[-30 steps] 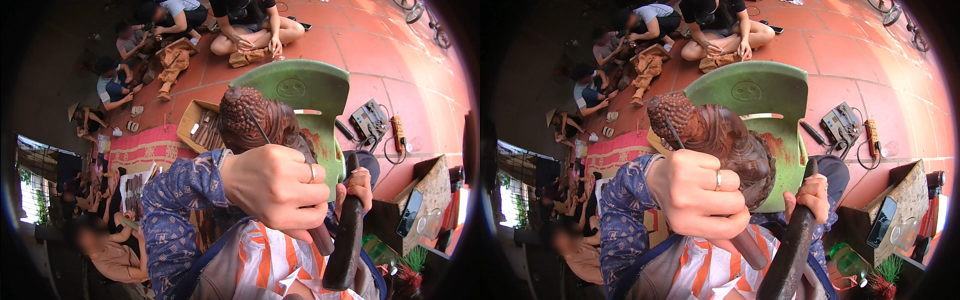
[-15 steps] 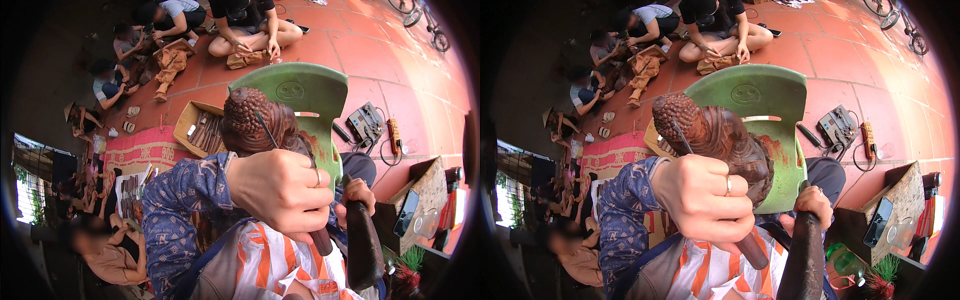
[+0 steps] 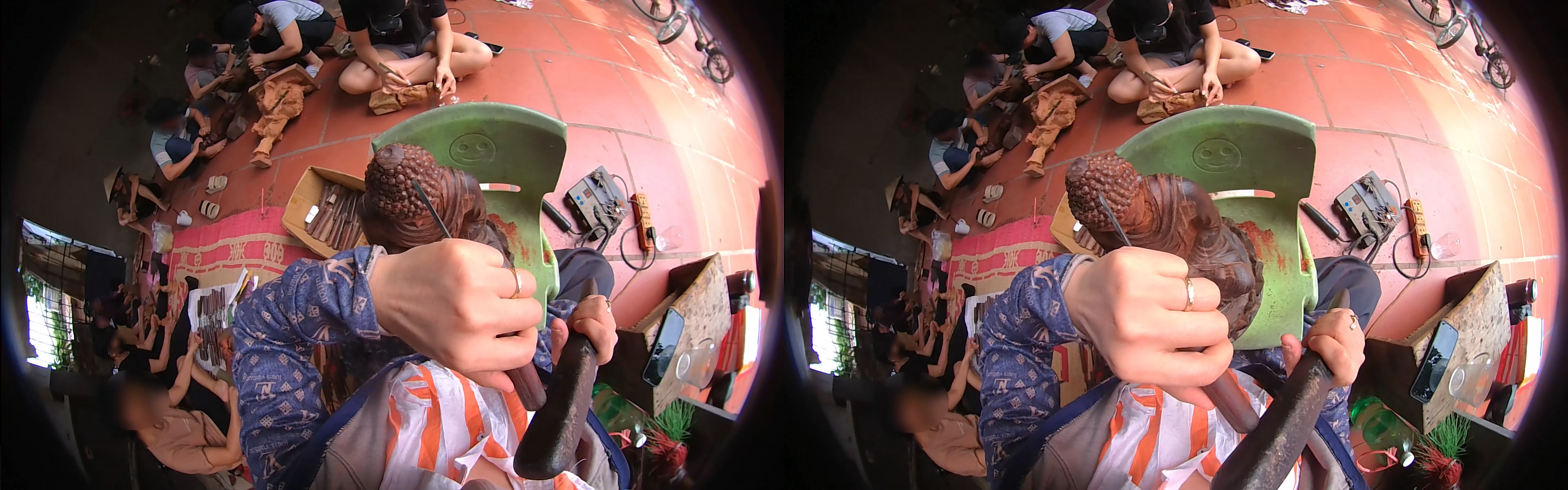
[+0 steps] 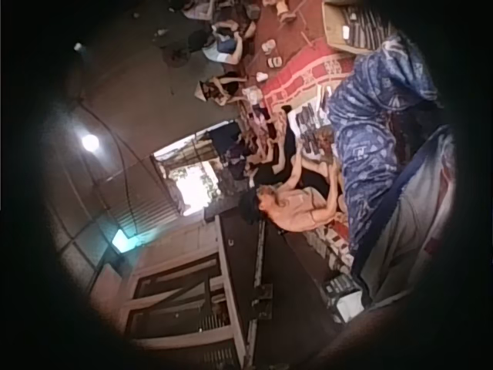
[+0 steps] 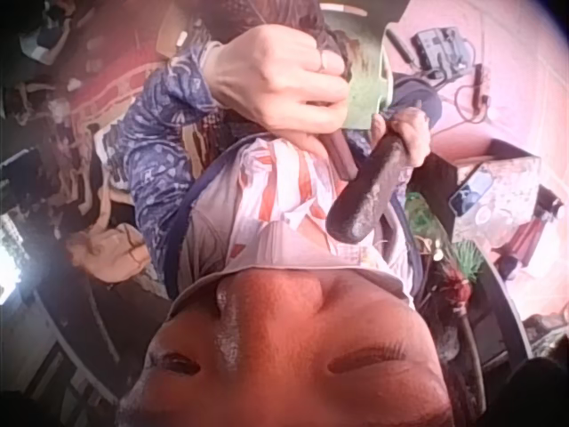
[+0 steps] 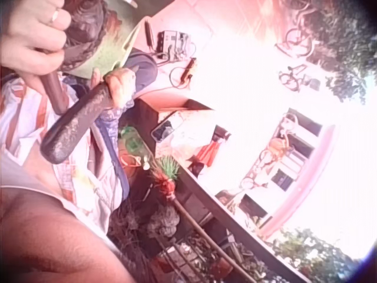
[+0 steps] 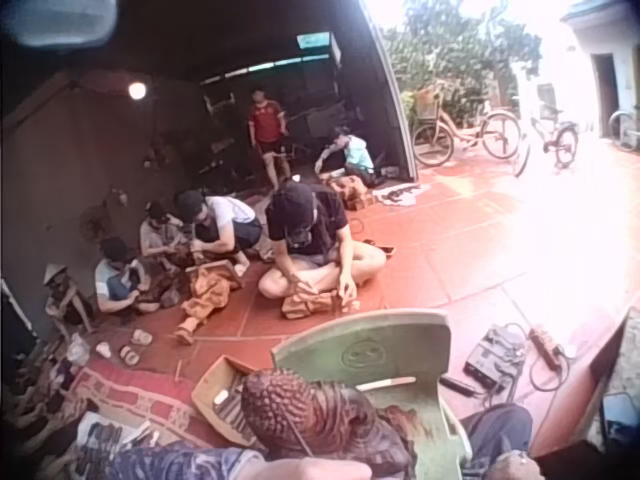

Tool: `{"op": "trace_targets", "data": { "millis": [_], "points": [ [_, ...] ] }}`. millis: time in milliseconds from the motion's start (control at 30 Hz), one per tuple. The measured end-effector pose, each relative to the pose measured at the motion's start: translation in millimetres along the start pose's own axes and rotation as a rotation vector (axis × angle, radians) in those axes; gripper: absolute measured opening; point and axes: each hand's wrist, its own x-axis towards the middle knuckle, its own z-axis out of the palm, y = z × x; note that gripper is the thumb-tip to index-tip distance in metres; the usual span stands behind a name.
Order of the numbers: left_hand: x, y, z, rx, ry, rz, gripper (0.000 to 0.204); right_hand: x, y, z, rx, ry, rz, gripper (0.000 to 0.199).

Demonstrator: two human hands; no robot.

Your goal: The person carves a wooden Buddha head sculpture using a chisel and mallet. They hold the sculpture in their lap and repeatedly strike the chisel to refine the details of the head and hair.

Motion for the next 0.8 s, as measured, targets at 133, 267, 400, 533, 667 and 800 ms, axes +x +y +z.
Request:
{"op": "trace_targets", "data": {
  "millis": [133,267,400,533,667,800],
  "points": [
    [0,4,-3,0.026,-0.064,-0.046,0.037,-5,2,0,-0.034,0.033,-0.029,0.034],
    [2,0,0,0.002,0.03,0.006,0.037,-4,1,-3,0.018,0.03,-0.064,0.033],
    [2,3,-4,-0.042,0.087,0.002,0.038,2,-5,-2,-0.088,0.034,-0.036,0.034],
    [6,3,-4,-0.063,0.11,0.003,0.04,4,-3,-11,0.012,0.043,-0.075,0.034],
    [7,2,-4,-0.06,0.108,-0.001,0.042,6,-12,-14,-0.115,0.021,-0.005,0.034],
    [6,4,-5,-0.052,0.118,-0.013,0.044,7,-12,-7,-0.187,0.035,0.013,0.034]
  ]
}}
